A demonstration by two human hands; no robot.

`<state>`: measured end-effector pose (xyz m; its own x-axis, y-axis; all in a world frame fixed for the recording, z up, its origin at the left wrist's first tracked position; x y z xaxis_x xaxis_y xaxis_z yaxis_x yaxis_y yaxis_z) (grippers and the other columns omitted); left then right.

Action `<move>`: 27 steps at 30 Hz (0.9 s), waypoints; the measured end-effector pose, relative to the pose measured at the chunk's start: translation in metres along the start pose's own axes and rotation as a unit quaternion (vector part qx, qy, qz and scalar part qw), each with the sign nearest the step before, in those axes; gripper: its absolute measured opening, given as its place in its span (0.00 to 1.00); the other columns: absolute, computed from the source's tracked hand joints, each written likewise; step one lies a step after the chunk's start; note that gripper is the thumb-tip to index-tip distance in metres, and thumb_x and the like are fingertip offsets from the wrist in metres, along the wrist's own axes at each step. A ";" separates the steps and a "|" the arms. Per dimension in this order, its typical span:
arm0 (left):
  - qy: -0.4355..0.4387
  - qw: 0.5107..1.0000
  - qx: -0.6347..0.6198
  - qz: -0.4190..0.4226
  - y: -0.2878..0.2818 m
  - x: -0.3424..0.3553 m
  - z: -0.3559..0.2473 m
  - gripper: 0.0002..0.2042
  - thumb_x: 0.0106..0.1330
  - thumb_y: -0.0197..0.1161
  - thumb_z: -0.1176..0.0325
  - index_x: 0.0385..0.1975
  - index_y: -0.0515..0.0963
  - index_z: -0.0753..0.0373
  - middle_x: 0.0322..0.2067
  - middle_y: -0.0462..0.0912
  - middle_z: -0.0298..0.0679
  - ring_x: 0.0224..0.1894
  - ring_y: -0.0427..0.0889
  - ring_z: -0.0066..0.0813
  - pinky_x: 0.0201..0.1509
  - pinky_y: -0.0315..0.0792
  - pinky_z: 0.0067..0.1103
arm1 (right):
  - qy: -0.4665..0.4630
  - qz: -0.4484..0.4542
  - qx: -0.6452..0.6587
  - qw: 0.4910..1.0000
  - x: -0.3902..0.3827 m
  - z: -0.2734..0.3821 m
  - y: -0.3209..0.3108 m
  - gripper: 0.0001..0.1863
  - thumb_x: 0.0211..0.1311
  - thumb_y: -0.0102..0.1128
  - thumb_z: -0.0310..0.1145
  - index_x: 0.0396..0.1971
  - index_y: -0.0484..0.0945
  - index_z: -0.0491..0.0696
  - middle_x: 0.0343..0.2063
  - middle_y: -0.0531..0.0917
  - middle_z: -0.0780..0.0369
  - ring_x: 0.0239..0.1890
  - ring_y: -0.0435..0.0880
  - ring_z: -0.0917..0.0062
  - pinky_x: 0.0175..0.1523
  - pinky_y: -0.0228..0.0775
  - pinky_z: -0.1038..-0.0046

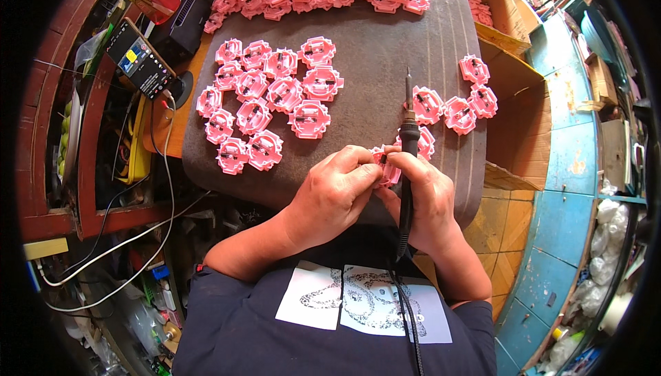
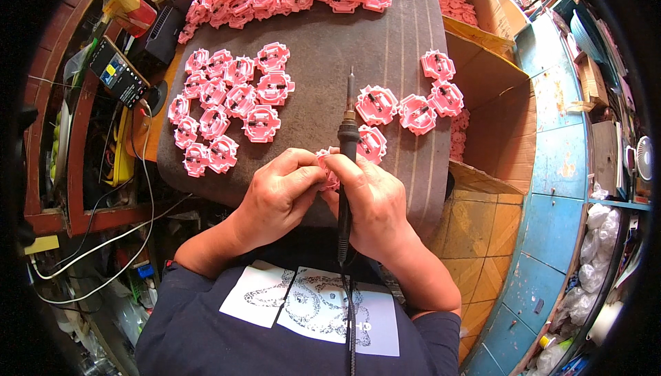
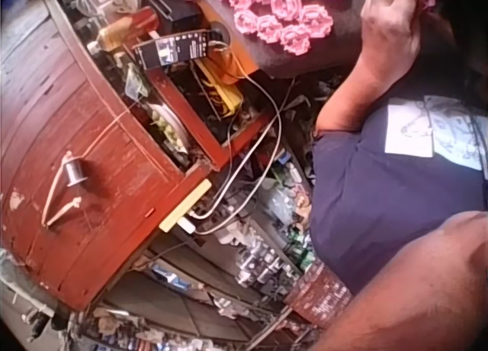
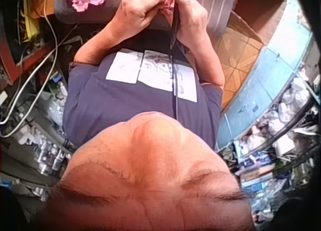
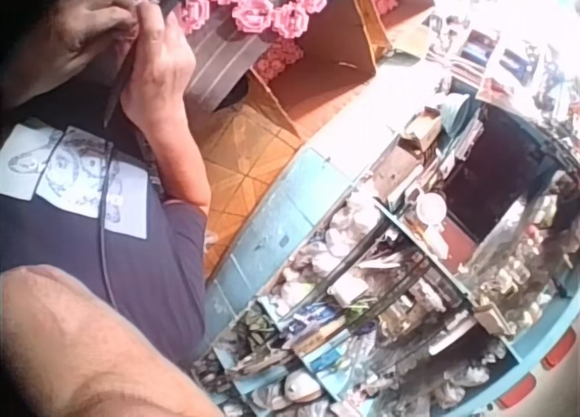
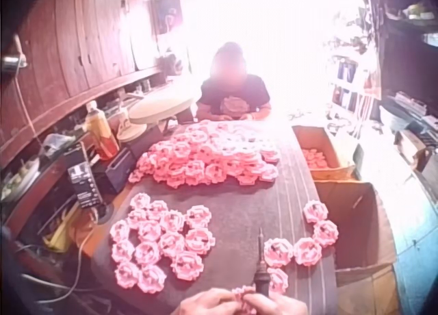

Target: The person uses a soldering iron to apply heat to small pink plastic components on a workbench. They handle each piece individually, rotating it to treat different areas, and place finished pieces aside.

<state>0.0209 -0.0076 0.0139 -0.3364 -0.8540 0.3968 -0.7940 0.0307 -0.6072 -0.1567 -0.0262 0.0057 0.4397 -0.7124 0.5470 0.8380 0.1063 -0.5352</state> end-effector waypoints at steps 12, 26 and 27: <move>0.010 1.000 -0.003 -0.015 0.000 -0.003 0.001 0.15 0.59 0.70 0.85 0.46 0.83 0.67 0.45 0.83 0.48 0.43 0.87 0.47 0.45 0.82 0.33 | 0.003 0.010 -0.004 1.000 0.000 0.000 0.000 0.31 0.57 0.73 0.24 0.62 0.73 0.44 0.50 0.86 0.50 0.42 0.89 0.53 0.44 0.81 0.59; -0.080 0.940 0.326 -0.067 -0.035 -0.006 0.018 0.16 0.59 0.75 0.76 0.47 0.82 0.66 0.46 0.81 0.45 0.41 0.86 0.47 0.43 0.81 0.35 | 0.009 -0.002 -0.056 0.998 0.008 -0.002 -0.005 0.28 0.60 0.70 0.23 0.61 0.74 0.43 0.50 0.86 0.48 0.44 0.88 0.51 0.49 0.81 0.57; -0.073 0.941 0.325 -0.062 -0.034 -0.007 0.017 0.16 0.59 0.75 0.76 0.47 0.82 0.67 0.46 0.81 0.46 0.40 0.86 0.47 0.43 0.81 0.35 | 0.004 0.000 -0.070 0.998 0.011 -0.005 -0.007 0.28 0.60 0.70 0.23 0.61 0.74 0.43 0.50 0.86 0.48 0.44 0.88 0.50 0.50 0.81 0.57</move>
<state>0.0589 -0.0118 0.0205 -0.1511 -0.8937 0.4224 -0.3289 -0.3574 -0.8741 -0.1593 -0.0378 0.0125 0.4360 -0.7179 0.5427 0.7849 0.0083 -0.6196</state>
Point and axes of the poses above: each hand's wrist, its own x-axis towards the middle knuckle, its own y-axis out of the palm, z = x × y, the point moved 3 cm from there along x, towards the middle knuckle
